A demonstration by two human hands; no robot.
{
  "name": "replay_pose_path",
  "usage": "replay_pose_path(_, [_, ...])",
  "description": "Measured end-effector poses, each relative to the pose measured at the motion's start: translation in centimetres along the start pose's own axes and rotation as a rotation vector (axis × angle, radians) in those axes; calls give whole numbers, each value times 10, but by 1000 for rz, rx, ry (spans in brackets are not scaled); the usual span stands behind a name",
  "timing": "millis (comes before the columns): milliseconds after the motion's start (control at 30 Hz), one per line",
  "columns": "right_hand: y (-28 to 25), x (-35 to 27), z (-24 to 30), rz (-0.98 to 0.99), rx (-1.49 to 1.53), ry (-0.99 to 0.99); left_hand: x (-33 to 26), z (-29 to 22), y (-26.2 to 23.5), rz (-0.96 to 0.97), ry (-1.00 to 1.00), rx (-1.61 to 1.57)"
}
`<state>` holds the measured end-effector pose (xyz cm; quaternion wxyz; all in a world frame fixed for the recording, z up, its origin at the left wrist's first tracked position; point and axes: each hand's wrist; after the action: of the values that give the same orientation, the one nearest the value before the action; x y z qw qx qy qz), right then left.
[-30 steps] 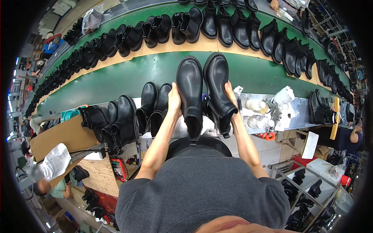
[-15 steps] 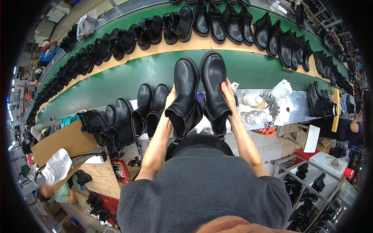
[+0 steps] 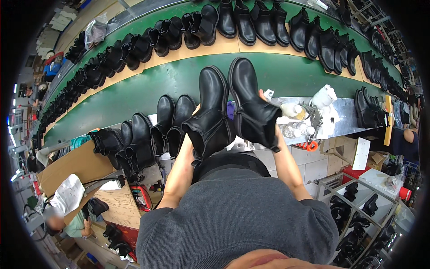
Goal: The person picks up pairs of black leather boots from a conveyor belt, wipes them with a white cloth, and uses a wooden stick to check the interior. They then place the boots back on the belt or a nearby table.
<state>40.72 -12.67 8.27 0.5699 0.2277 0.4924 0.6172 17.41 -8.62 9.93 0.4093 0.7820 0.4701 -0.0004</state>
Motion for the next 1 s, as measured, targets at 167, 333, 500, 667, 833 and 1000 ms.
replay_pose_path(167, [21,-20,1,67,231,76,-33,15,-18,89,-11,-30])
replay_pose_path(333, [21,-21,-4,69,232,60,-47,20,-23,120,-16,-36])
replay_pose_path(500, [21,-23,-7,67,220,48,-54,22,-27,134,-20,-53])
replay_pose_path(667, [22,-24,-9,65,227,48,-57,24,-29,151,-25,-86])
replay_pose_path(833, [24,-27,-12,55,229,46,-54,22,-27,183,-32,-172])
replay_pose_path(1000, [26,-30,-14,37,220,29,-29,12,-28,201,-151,-496])
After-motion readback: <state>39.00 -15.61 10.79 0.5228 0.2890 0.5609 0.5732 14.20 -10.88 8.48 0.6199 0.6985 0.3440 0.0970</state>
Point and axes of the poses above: each hand's wrist, its own x-axis towards the middle knuckle, its own y-axis out of the palm, z = x × y, and after that the axes turned 8 degrees about z, right-handed
